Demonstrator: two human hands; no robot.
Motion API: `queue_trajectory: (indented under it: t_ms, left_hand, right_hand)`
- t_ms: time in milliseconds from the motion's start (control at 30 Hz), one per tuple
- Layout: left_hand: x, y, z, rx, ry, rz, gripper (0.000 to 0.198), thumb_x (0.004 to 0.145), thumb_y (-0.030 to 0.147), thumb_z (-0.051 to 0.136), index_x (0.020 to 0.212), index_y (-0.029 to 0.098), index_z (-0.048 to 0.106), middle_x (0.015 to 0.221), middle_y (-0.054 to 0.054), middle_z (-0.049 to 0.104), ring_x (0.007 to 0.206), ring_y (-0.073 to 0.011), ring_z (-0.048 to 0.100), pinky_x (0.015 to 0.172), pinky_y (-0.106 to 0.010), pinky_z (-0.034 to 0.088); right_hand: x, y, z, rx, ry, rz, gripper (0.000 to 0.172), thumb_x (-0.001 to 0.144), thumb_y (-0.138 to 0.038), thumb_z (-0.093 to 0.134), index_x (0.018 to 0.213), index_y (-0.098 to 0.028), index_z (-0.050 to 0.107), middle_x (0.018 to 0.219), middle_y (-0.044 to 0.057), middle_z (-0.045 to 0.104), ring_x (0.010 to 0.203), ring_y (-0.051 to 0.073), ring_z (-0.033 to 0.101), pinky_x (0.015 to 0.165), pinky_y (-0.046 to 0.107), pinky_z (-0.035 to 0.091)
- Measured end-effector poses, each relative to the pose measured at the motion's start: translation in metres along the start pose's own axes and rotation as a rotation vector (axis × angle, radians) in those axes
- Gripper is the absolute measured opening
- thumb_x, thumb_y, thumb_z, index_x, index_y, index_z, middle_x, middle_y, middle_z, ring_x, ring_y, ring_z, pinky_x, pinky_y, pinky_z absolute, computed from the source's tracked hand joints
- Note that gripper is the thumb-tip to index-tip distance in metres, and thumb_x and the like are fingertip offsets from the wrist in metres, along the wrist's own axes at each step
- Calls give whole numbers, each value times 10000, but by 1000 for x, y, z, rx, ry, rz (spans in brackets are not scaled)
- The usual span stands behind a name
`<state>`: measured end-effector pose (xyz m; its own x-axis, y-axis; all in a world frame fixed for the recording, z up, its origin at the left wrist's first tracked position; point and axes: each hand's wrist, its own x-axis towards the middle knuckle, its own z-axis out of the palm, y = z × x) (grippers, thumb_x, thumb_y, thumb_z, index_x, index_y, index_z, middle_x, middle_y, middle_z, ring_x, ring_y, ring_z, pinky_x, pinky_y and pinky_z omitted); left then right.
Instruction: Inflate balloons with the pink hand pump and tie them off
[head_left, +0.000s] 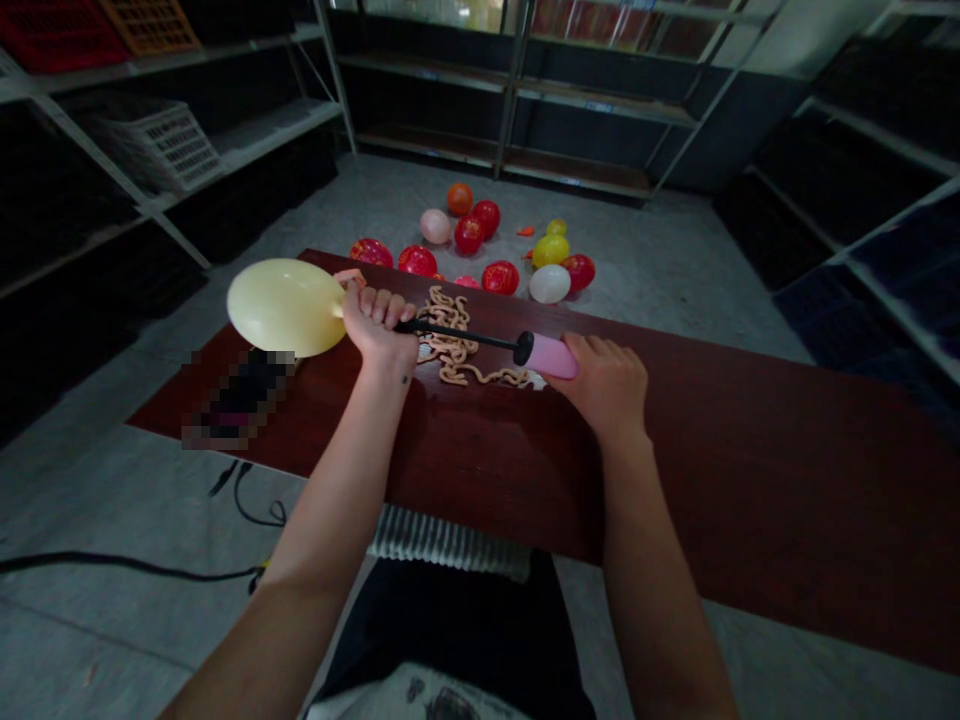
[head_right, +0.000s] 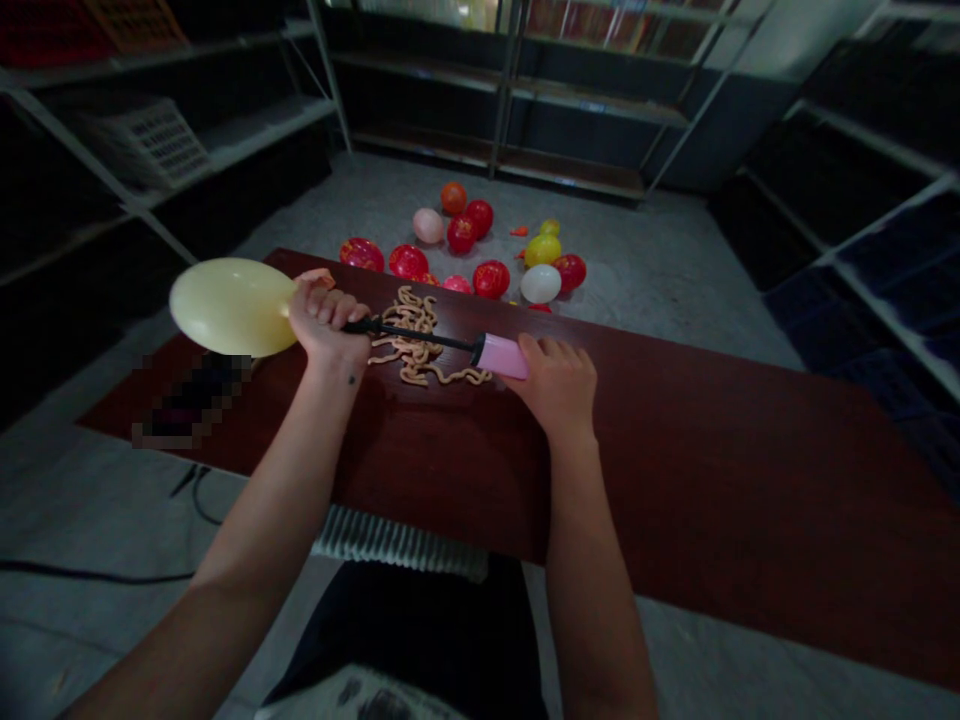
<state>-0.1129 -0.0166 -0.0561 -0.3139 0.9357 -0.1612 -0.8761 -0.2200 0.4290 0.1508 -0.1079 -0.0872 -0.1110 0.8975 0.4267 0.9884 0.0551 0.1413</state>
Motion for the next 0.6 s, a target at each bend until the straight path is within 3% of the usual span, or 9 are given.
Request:
queue_trajectory:
  t_ms: [167, 267, 433, 600]
  left_hand:
    - [-10, -8, 3, 49, 2, 21, 537, 1088, 281, 387, 597, 204, 186, 441, 65, 194, 337, -81, 168, 377, -237, 233]
    - [-19, -16, 6, 59, 2, 7, 545, 1102, 288, 355, 594, 199, 179, 445, 64, 186, 334, -77, 170, 374, -225, 228]
    - [-42, -41, 12, 134, -48, -46, 607, 1078, 370, 468, 584, 195, 162, 457, 75, 176, 333, -65, 174, 374, -220, 222]
    - [-54, -57, 12, 187, -83, -124, 610, 1078, 401, 455, 578, 200, 168, 453, 74, 176, 327, -68, 183, 367, -224, 249]
  right_hand:
    - [-3, 0, -3, -22, -38, -19, 376, 896, -512, 631, 1087, -190, 664, 976, 103, 718, 852, 241, 601, 723, 345, 289]
    - [-4, -11, -7, -4, -82, -44, 349, 869, -487, 668, 1050, -189, 653, 946, 107, 723, 829, 248, 626, 703, 342, 297]
    - [-4, -37, -13, 86, -183, -46, 374, 857, -500, 665, 1041, -176, 634, 916, 130, 743, 762, 256, 663, 629, 323, 284]
    - [-5, -46, -10, 157, -187, -24, 393, 865, -529, 623, 1037, -176, 634, 893, 124, 757, 727, 253, 681, 605, 316, 282]
